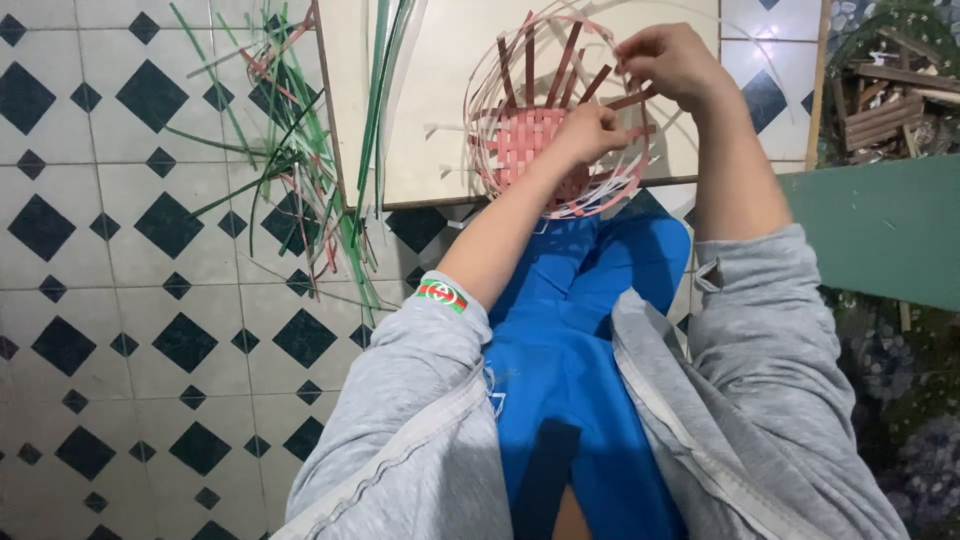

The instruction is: The person weaves a basket by hand, interlacing pink and white plastic strips through a brown frame. The person sits on the floor and repeatedly threads the strips to build up the basket walls.

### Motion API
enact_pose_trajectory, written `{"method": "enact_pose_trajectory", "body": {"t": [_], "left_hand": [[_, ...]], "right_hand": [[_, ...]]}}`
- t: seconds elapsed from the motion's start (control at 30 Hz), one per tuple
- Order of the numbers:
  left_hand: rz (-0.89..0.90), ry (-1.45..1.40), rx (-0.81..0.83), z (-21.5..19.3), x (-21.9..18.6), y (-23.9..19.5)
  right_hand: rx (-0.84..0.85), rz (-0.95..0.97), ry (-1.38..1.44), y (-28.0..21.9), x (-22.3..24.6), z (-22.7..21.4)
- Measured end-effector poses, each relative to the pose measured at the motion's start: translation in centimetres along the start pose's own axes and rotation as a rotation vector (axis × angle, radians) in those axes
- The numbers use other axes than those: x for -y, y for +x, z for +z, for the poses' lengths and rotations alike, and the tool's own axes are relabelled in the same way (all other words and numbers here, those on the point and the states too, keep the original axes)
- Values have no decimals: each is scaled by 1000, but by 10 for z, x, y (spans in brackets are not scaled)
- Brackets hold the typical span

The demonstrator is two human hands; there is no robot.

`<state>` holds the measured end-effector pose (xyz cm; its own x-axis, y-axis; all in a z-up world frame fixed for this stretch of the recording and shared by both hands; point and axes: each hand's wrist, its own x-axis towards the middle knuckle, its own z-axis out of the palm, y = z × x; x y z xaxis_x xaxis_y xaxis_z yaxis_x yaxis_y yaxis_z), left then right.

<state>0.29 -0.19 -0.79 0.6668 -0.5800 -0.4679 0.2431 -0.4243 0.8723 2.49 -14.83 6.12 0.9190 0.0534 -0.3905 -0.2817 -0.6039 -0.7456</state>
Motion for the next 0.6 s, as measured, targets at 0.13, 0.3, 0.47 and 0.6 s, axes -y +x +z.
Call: {"method": "enact_pose_trajectory", "body": {"t": [0.13,0.3,0.47,0.6], "left_hand": [[-69,48,-21,-1,-6,-2],[-112,168,9,-2,-32,-19],[-73,608,177,-8,-46,-50],[-94,888,260,-19,-33,-68]], "right_hand": [[-247,-85,52,-10,1,4],[-242,-91,-266,-25,-1,10],[-140,-33,-66,-33,-10,5],[93,197,200,-48,14,-1]]}}
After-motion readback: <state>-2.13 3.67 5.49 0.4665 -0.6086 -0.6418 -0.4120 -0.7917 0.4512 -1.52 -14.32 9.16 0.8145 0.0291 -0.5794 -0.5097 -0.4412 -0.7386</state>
